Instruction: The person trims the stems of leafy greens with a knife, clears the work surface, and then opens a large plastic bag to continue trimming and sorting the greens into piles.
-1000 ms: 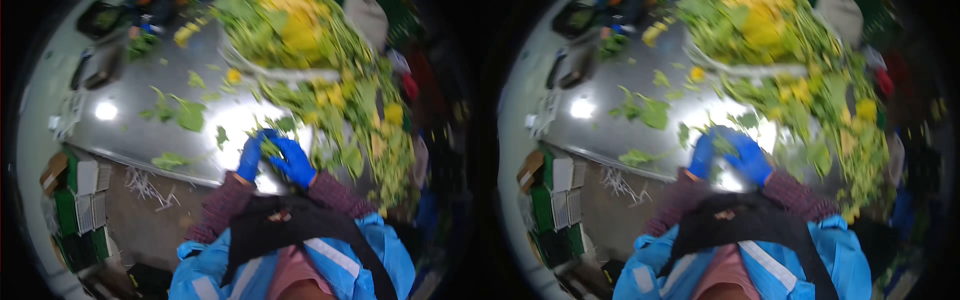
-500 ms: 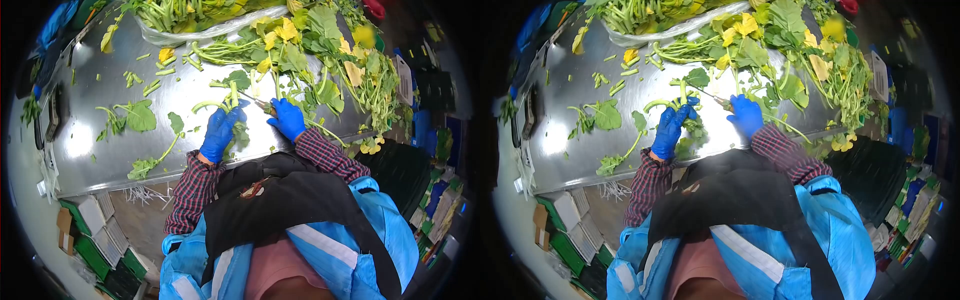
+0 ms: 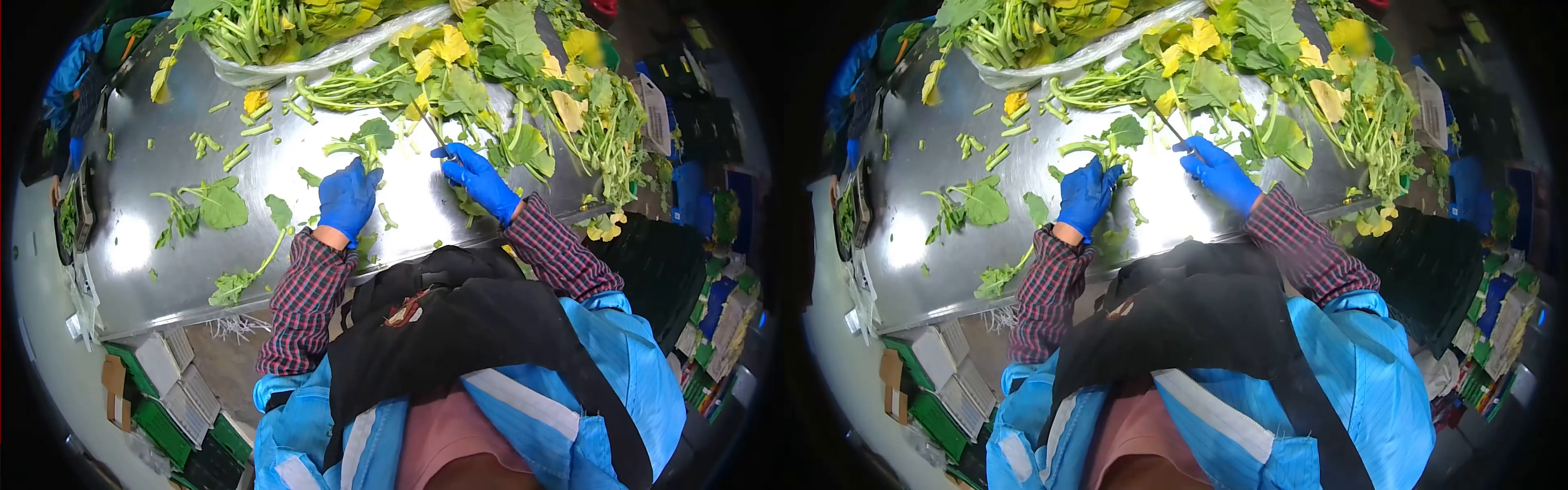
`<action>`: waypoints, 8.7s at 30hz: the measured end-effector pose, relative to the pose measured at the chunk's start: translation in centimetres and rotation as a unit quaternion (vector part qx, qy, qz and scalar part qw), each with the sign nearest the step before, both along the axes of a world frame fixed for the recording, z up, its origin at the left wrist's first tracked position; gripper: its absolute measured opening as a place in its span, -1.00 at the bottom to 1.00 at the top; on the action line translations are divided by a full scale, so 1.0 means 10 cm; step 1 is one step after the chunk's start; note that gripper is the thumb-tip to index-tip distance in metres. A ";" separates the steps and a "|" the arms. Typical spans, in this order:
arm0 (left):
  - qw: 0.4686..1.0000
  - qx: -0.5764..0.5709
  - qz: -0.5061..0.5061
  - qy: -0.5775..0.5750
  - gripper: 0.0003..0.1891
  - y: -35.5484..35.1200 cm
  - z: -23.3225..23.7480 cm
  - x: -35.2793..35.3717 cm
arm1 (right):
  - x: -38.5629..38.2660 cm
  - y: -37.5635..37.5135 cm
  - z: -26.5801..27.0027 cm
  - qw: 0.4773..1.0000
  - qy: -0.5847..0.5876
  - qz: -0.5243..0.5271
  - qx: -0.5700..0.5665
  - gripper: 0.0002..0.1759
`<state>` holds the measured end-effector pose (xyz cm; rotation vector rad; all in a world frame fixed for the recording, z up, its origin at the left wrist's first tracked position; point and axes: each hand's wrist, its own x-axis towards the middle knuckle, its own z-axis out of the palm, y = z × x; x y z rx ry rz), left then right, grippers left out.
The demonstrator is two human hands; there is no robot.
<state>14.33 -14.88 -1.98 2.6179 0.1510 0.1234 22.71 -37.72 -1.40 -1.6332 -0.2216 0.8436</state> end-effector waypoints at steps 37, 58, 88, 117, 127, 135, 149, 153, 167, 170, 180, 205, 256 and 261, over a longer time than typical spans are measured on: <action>0.894 -0.378 0.239 -0.029 -0.65 2.46 0.64 -0.81 | -0.18 0.25 -0.40 0.964 -0.111 0.209 -0.123 -0.73; 0.842 0.238 0.431 0.219 -0.35 4.79 -0.88 -0.58 | -0.41 1.27 -0.59 0.841 -0.325 0.408 -0.143 -0.53; 0.987 -0.101 -0.053 -0.113 -0.57 1.02 0.60 1.39 | 2.13 -2.45 -0.10 0.641 -0.422 0.200 -0.609 -0.30; 0.741 -0.573 -0.081 0.341 -0.73 -2.58 -0.31 2.35 | 1.41 -2.33 -0.25 0.971 0.016 -0.236 0.041 -0.79; 0.747 -0.613 -0.035 0.254 -0.74 -2.49 -0.68 1.72 | 1.33 -1.97 -0.48 0.936 -0.139 -0.306 -0.104 -0.09; 0.822 -0.452 -0.280 0.206 -0.74 -2.86 -0.77 1.64 | 1.84 -2.01 -0.80 0.694 -0.502 -0.067 -0.512 -0.12; 0.937 -0.123 -0.325 0.023 -0.25 -4.54 -0.01 3.70 | 3.50 -5.26 -1.08 0.777 -0.389 0.012 -0.494 0.07; 0.924 -0.015 -0.382 -0.013 -0.13 -5.25 -0.06 4.35 | 4.03 -5.76 -0.87 0.791 -0.270 0.019 -0.549 0.00; 0.719 0.124 -0.526 0.437 -0.39 -5.61 -2.12 4.78 | 3.94 -4.63 -2.93 0.782 -0.368 0.078 -0.497 0.01; 0.828 0.024 -0.464 0.314 -0.41 -5.54 -1.52 4.71 | 4.16 -4.59 -2.96 0.839 -0.300 0.119 -0.437 0.04; 0.901 -0.412 -0.103 0.091 -0.57 -3.35 -0.41 3.74 | 4.54 -4.01 -1.56 0.750 -0.220 0.200 -0.591 -0.03; 0.951 0.209 0.164 -0.156 0.36 1.60 1.23 3.30 | 4.43 2.25 1.57 0.667 -0.715 0.131 -0.163 0.34; 0.983 -0.014 -0.170 -0.065 -0.53 0.32 0.30 1.00 | 2.45 0.14 0.68 0.735 -0.643 0.148 -0.155 -0.60; 0.929 0.073 0.156 -0.327 -0.04 1.33 0.62 2.03 | 1.83 0.64 -0.16 0.674 -0.571 0.418 -0.213 -0.24</action>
